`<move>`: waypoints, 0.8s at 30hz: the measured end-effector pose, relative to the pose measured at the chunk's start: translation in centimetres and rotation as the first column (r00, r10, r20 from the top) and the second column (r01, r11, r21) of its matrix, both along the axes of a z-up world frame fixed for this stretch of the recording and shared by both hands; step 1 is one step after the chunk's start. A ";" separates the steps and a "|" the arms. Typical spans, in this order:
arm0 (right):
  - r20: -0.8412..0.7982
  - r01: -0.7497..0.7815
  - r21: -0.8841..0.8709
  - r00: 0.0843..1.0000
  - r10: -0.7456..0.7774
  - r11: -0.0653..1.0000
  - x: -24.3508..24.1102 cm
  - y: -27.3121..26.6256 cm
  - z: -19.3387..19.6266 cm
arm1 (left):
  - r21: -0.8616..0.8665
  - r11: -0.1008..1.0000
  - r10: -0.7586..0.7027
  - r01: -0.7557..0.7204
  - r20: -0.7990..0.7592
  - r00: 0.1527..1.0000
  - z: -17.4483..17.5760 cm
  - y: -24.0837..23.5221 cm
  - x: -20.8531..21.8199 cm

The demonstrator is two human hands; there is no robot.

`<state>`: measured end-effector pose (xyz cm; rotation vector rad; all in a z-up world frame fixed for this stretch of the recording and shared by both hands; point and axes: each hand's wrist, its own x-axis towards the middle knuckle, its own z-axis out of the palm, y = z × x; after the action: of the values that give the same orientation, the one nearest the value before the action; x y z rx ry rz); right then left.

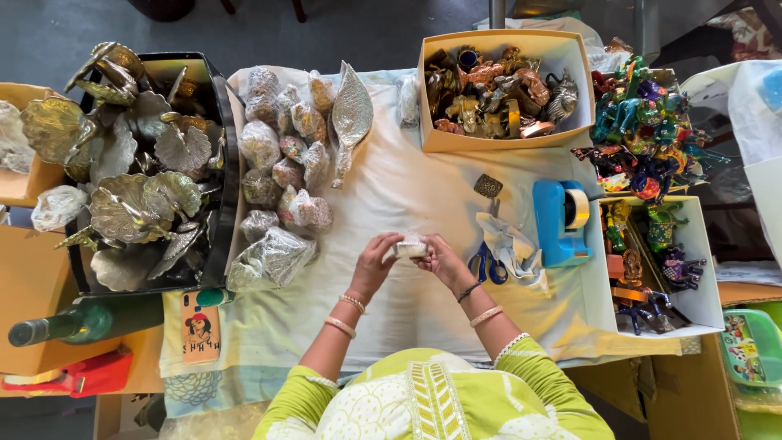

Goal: The person wraps small decorative items in bubble wrap on a table. They use scissors to cut the bubble wrap and a tape dispenser to seal the wrapped items. The wrapped items are then placed into a box.

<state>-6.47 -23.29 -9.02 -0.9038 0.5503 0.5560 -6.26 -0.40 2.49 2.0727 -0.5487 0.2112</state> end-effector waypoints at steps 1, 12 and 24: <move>0.004 0.001 0.000 1.000 -0.001 1.000 0.3 -0.3 0.4 | 0.000 1.000 -0.001 0.001 0.004 1.000 -0.3 -0.2 0.3; 0.617 0.486 -0.782 0.515 0.595 0.390 1.4 1.1 15.1 | -0.232 0.967 0.016 -0.110 -0.374 0.927 -2.2 -2.7 2.8; 0.694 0.453 -0.720 0.459 0.555 0.526 1.5 1.5 16.6 | -0.353 0.926 -0.017 -0.136 -0.399 0.917 -1.2 -3.2 2.4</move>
<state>-5.00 -21.80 7.55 -2.0455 -0.3269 -0.3210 -3.88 -3.56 1.33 1.6933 -0.1747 -0.0687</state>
